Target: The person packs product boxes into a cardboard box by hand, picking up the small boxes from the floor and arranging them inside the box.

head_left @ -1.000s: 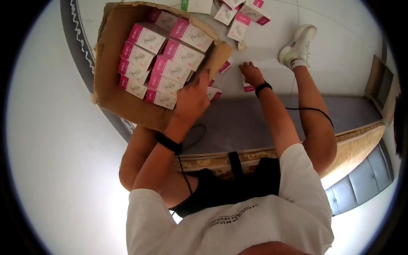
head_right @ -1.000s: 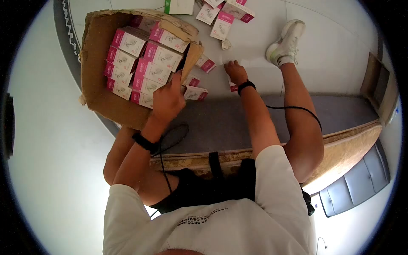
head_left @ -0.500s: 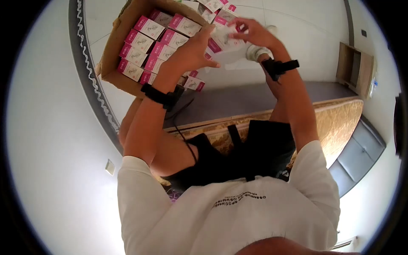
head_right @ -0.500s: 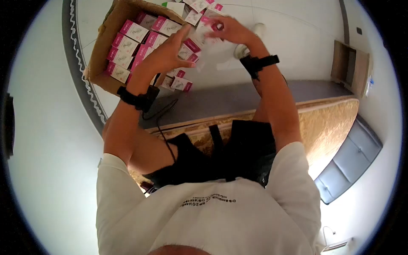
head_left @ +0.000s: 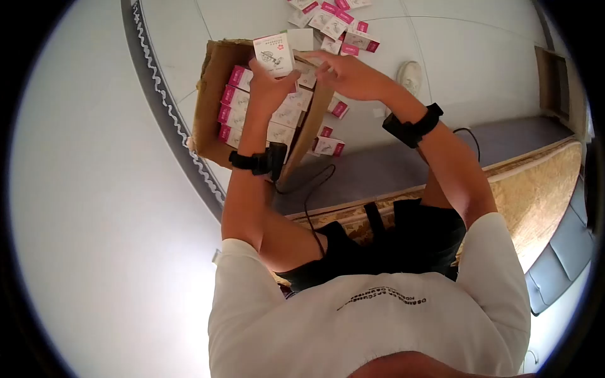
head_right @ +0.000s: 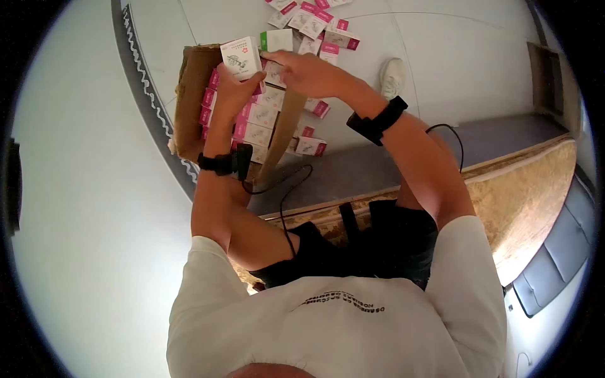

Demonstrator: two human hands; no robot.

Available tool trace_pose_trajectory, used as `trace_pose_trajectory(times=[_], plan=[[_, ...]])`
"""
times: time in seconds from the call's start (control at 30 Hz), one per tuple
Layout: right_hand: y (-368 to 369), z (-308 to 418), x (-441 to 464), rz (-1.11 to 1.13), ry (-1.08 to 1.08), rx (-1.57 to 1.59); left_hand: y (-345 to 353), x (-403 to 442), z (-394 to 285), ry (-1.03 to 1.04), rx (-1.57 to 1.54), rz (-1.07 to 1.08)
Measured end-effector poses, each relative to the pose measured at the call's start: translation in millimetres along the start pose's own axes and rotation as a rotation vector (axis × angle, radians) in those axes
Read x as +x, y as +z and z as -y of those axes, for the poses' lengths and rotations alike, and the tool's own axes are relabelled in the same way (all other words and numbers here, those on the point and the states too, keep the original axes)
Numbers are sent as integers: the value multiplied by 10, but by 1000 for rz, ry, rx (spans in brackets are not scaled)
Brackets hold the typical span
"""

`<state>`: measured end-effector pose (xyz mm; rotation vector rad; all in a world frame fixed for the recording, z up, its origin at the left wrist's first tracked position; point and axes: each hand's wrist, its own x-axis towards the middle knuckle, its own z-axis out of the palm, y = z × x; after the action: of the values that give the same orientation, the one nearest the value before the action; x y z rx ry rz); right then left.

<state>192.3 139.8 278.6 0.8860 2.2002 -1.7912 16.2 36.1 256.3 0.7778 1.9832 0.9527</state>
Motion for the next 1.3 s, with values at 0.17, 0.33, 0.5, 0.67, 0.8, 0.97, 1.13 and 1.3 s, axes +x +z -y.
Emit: trace_pose_trajectory(times=[0.17,0.33,0.5,0.67,0.8,0.97,1.13,1.3], plan=[[95,-86,269,-434,-448,-517,-173,87,175,176,389,249],[432,-43,346,-239,-509,-845,-308,-47,148,370,621,413],[666,122,539,4,-325,-617,-655,-36,134,55,640,601],[885,-333,987,-28,-402,-559,-735,-234,435,260,577,173],[955,-114,1272,-72,-106,-544,-745,-496,334,200,744,96],[1155,-257,2096,-170,10,-543,-771,-654,295,175,681,400],[1359,-475,2489,-118,253,-745,-876,-639,429,161,658,236],[1283,-618,2464,70,228,-877,-758,-702,371,169,636,240]])
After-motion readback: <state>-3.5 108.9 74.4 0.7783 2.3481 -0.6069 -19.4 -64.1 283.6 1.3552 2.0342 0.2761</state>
